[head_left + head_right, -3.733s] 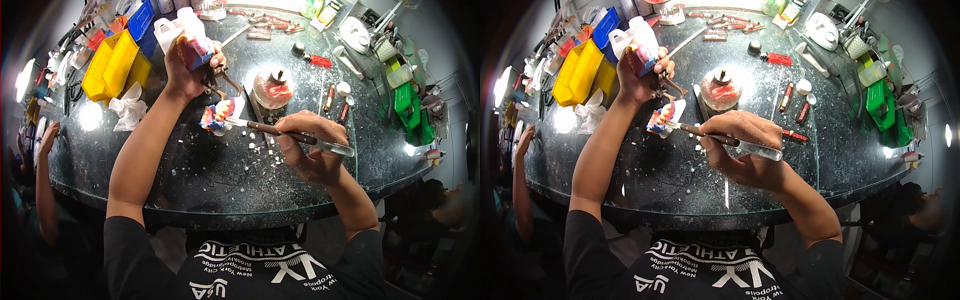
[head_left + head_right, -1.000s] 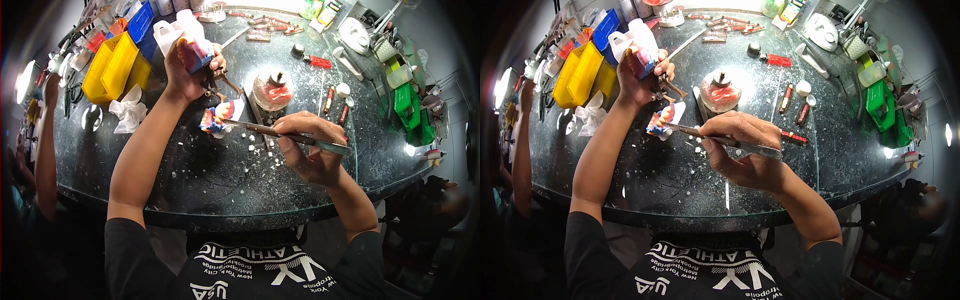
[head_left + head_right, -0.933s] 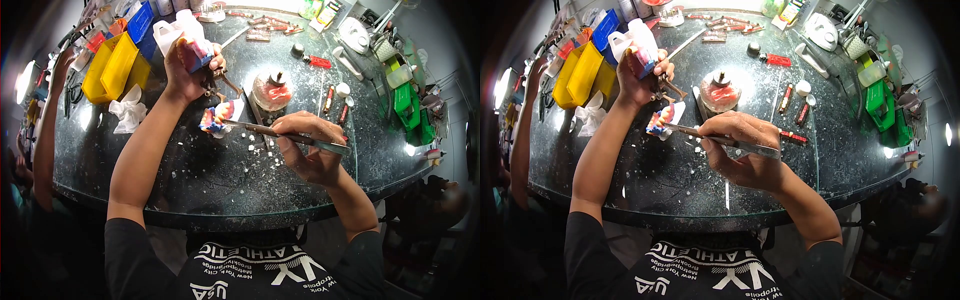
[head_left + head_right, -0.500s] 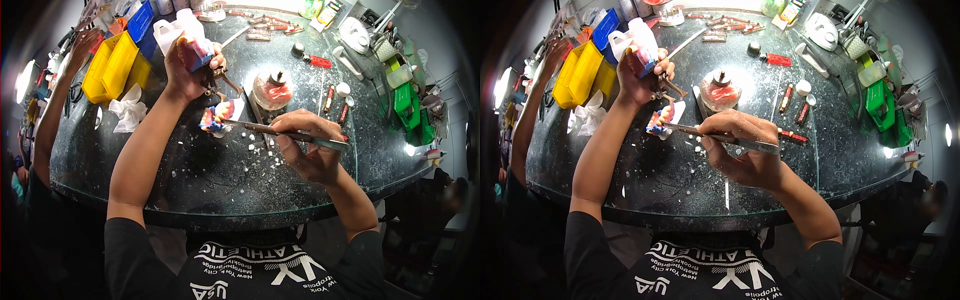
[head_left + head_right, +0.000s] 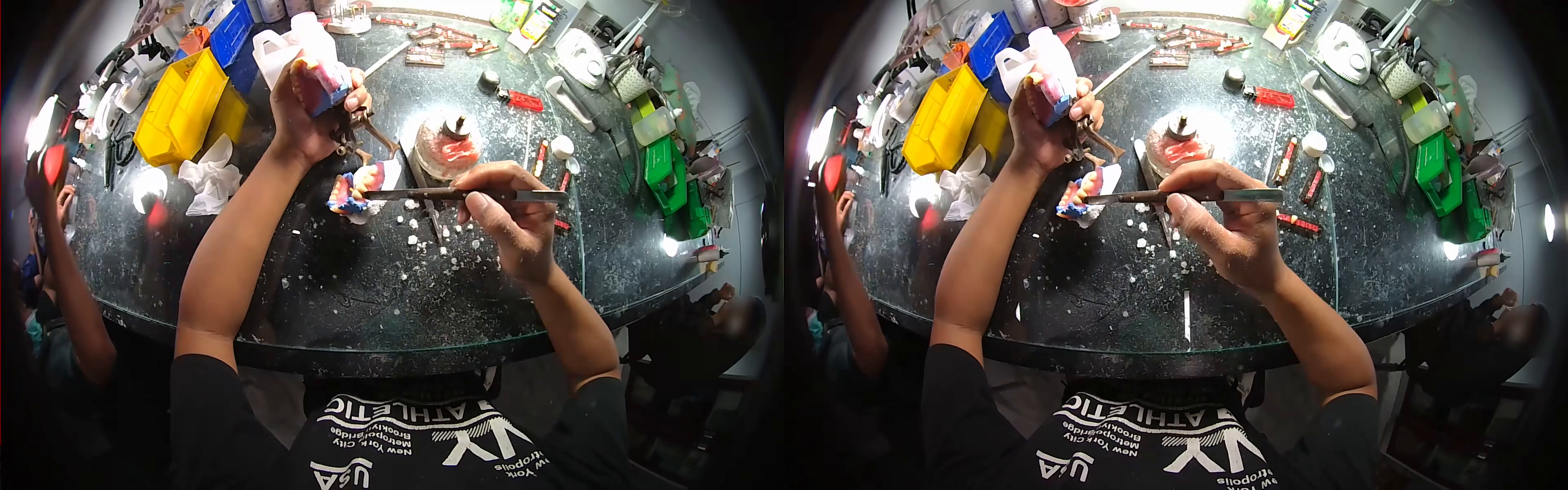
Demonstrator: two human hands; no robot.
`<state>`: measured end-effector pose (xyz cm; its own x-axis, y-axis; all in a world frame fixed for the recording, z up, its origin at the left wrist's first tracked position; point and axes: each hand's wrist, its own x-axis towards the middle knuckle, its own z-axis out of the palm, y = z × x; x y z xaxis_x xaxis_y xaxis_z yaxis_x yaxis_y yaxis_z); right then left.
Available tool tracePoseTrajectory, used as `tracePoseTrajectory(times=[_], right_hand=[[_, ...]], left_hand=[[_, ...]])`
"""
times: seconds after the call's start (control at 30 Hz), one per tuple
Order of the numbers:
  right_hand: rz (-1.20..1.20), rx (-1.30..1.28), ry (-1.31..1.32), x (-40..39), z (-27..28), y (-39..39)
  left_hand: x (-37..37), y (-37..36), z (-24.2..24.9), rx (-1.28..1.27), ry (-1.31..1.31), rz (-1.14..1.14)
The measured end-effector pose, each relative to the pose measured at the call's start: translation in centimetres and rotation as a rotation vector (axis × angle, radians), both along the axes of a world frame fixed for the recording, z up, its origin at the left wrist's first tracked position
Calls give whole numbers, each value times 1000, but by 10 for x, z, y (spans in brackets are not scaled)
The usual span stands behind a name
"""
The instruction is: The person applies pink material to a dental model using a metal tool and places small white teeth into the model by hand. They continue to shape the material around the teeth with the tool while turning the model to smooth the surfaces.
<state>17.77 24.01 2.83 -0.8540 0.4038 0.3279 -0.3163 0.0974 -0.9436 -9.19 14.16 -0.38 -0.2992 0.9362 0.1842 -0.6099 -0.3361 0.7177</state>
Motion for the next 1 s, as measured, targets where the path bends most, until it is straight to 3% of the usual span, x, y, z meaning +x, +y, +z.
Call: tracePoseTrajectory(times=[1.0], right_hand=[[22,-80,31,2,-4,5]], left_hand=[[3,0,2,4,6,16]])
